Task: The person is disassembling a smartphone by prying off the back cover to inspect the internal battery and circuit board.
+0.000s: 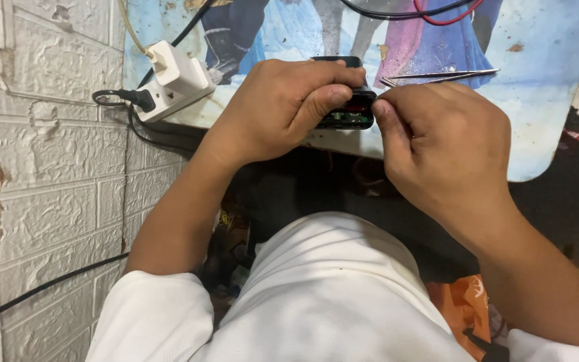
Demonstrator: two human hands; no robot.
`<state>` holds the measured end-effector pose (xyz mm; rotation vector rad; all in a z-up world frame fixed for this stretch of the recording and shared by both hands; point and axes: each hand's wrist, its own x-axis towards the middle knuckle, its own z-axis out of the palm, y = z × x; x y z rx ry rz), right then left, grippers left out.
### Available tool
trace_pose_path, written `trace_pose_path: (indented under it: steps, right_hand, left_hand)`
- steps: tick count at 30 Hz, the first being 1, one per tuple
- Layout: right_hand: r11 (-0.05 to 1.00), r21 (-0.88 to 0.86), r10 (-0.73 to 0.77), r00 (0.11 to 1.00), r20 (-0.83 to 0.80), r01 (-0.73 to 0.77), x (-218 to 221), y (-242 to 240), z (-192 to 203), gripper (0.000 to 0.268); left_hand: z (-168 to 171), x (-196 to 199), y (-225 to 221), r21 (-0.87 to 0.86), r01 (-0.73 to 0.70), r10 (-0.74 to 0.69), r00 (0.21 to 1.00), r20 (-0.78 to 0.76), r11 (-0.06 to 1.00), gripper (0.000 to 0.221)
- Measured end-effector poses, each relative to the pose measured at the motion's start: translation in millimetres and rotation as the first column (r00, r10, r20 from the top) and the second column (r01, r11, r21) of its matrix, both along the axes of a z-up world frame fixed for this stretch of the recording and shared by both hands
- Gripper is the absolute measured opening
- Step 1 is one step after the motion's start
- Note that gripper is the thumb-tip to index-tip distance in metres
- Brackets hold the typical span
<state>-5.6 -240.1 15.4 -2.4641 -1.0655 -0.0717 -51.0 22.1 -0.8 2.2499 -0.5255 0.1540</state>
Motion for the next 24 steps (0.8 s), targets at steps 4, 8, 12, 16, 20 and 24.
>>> trace_pose_path:
  steps: [4,8,12,16,20,24]
  right_hand:
    - [0.992,-0.120,-0.055,0.997,-0.047,0.049,-1.5,5.6,0.8,0.042]
    - [0.969,-0.222,-0.106,0.994,0.013,0.107,-4.0,5.5,-0.2,0.039]
    - [0.954,-0.267,-0.116,0.990,0.079,0.134,-5.3,4.9,-2.1,0.038]
    - [0.947,-0.278,-0.140,0.987,0.082,0.158,-8.1,6.9,-2.3,0.039]
    - [0.933,-0.295,-0.172,0.976,0.136,0.206,-12.9,9.2,-5.8,0.043]
    - [0.944,-0.262,-0.172,0.976,0.137,0.203,-15.3,8.8,-7.1,0.046]
  left_hand:
    - [0.9,-0.8,1.1,0.001,0.009,-0.009,1.000,-0.006,1.000,0.051]
    - [0.3,-1.3,-0.1,-0.003,0.007,-0.006,1.000,0.008,1.000,0.050]
    - [1.2,-1.1,0.1,0.008,0.004,-0.004,1.000,0.003,1.000,0.053]
    - [2.1,-2.8,-0.6,-0.006,-0.003,0.003,1.000,-0.011,1.000,0.050]
    - [0.2,-3.6,0.1,0.011,-0.007,0.007,1.000,-0.003,1.000,0.047]
    - [-1.1,-4.0,0.0,0.015,-0.013,0.013,1.000,0.003,1.000,0.048]
